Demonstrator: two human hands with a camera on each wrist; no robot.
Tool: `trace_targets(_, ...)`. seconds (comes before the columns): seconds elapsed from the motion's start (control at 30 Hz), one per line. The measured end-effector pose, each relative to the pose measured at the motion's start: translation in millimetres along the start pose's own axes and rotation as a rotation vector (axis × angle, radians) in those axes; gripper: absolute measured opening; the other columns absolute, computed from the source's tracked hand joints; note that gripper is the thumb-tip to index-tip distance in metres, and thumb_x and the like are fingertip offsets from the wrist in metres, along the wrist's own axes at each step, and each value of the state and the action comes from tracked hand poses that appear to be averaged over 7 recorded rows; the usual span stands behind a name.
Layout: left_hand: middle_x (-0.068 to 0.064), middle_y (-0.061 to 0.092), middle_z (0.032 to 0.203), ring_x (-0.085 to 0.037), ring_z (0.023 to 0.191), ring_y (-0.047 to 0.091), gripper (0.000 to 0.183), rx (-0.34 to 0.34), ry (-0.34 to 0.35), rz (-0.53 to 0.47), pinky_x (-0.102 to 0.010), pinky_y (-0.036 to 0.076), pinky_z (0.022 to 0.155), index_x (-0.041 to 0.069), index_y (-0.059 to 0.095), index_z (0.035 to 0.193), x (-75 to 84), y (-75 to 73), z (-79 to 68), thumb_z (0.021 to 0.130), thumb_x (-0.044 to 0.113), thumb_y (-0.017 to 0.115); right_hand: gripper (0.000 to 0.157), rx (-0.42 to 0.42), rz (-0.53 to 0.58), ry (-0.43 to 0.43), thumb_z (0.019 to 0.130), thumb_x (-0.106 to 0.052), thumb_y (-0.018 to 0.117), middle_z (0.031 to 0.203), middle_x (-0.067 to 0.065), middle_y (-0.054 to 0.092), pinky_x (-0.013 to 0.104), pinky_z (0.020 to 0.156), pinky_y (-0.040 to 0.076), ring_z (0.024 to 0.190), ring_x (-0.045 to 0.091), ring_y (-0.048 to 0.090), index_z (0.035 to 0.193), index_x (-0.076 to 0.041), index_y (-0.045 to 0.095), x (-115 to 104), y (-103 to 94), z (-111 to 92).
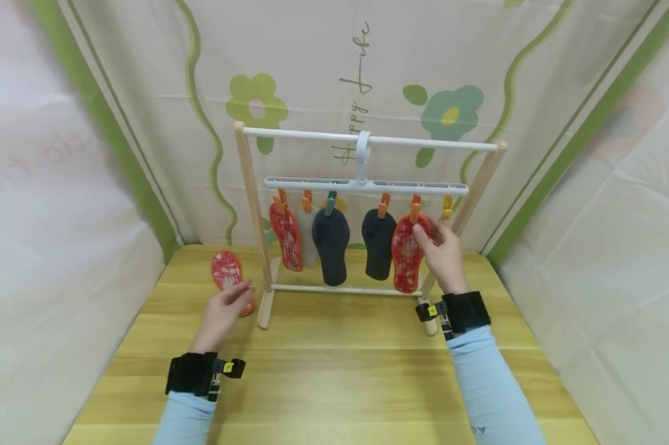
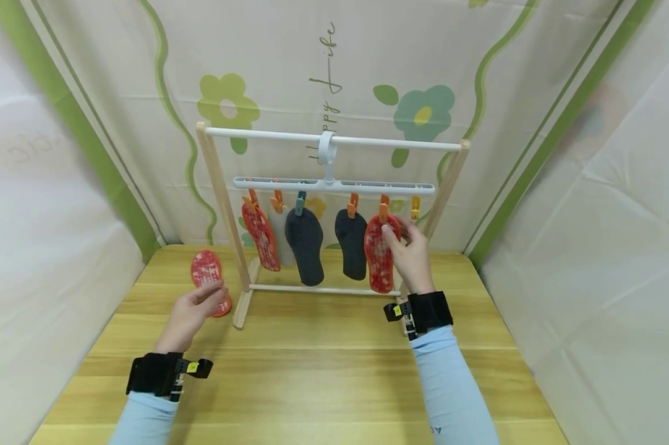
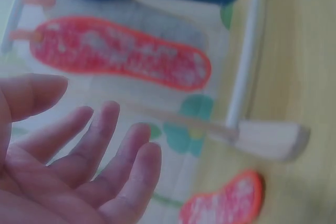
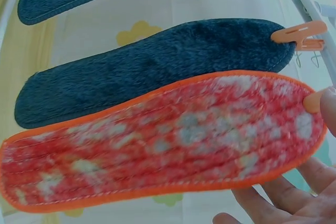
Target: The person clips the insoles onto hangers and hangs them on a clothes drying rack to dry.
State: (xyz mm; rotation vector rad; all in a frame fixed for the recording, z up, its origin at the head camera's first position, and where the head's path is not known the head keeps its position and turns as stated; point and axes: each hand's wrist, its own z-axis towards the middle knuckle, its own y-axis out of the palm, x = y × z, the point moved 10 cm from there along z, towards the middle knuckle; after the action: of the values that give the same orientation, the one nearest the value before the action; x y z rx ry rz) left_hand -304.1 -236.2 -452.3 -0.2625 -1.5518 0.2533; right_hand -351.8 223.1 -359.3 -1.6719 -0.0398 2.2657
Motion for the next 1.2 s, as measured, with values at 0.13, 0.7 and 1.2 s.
trace_targets(0.13,-0.018,0.049,0.145,-0.027,0.129,0.049,0.053,0.014,-0.046,0.036,-0.02,0.048,0.091,0.005,0.046,0.147,-13.0,-18.1,-5.6,0.104,0.035,0.052,0.067,0.015,0.02,0.009,0.095,-0.043,0.064,0.138,0.017,0.054,0.045,0.107,0.04,0.127,0.029,0.05,0.146,-0.004,0.046,8.5,-4.1,-6.1)
trace_targets(0.7,-0.02,0.045,0.148,-0.03,0.125,0.051,0.06,0.099,-0.175,0.079,-0.034,0.051,0.095,0.003,0.04,0.15,-63.4,-65.5,-27.6,0.104,0.041,0.05,0.061,0.013,-0.096,0.102,0.1,-0.04,0.058,0.142,0.022,0.049,0.054,0.108,0.035,0.137,0.037,0.038,0.146,-0.002,0.045,62.9,-26.7,-70.1)
trace_targets(1.2,-0.02,0.044,0.149,-0.031,0.127,0.049,0.061,0.098,-0.228,0.06,-0.039,0.049,0.098,0.003,0.038,0.151,-81.1,-66.0,-30.2,0.104,0.041,0.05,0.06,-0.021,-0.215,0.19,0.101,-0.042,0.054,0.141,0.024,0.05,0.056,0.105,0.038,0.133,0.043,0.041,0.143,0.0,0.047,108.9,-32.7,-128.7)
